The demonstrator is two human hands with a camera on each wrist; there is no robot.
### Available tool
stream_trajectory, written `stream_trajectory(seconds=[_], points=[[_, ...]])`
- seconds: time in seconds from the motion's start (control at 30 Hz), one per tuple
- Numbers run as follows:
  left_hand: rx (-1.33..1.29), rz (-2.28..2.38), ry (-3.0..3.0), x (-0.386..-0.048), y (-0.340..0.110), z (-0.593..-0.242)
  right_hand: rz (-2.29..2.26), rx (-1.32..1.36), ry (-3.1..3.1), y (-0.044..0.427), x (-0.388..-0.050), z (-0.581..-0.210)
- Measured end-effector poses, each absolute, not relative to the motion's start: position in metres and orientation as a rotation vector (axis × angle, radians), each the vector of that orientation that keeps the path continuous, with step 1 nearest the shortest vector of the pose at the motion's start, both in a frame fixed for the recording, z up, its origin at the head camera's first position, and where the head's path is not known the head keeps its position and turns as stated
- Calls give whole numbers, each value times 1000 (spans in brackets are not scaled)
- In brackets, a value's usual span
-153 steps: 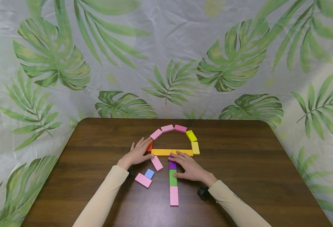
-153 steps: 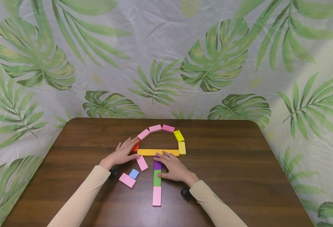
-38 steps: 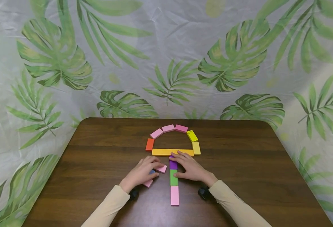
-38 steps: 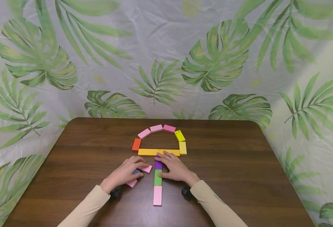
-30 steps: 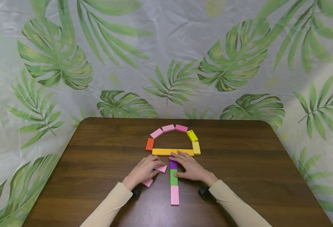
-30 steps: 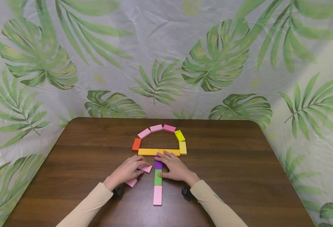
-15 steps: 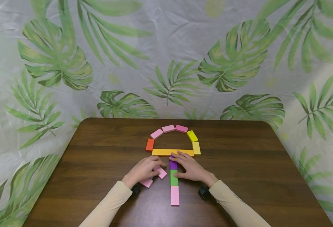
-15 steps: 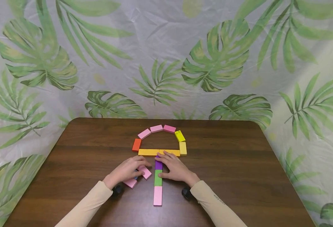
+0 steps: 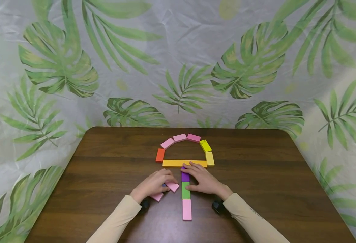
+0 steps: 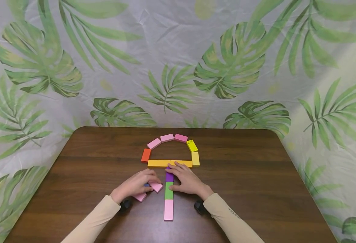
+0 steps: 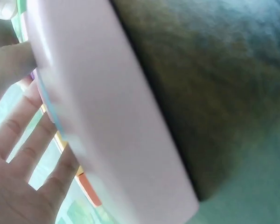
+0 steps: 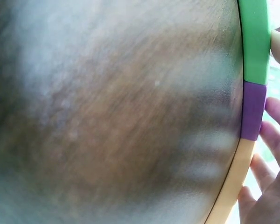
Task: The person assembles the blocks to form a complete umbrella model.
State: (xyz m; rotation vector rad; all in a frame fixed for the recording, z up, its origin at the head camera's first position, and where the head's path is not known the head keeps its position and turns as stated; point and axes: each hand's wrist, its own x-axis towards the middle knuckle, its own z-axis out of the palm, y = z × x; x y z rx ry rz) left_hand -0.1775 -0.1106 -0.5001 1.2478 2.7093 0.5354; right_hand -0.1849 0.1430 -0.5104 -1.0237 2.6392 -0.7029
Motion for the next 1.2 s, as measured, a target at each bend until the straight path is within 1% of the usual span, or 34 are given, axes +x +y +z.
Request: stream_trajectory(seconds=[0.33, 0.57, 0.8, 1.03, 1.2], points=[[1282, 641, 2756, -176, -112, -494, -708, -1031, 2642, 144, -185, -511], [1272, 719, 2742, -163, -115, -483, -698, -1037, 2648, 143, -184, -512], [1361, 765, 2737, -138, -119, -482, -713, -1060, 2646, 143, -184, -510], [1412, 758, 2716, -103, -118, -486, -737, -1115, 2670, 144, -184, -512], [1474, 720, 2664, -79, -114, -491, -727, -1089, 2660, 144, -185, -513]])
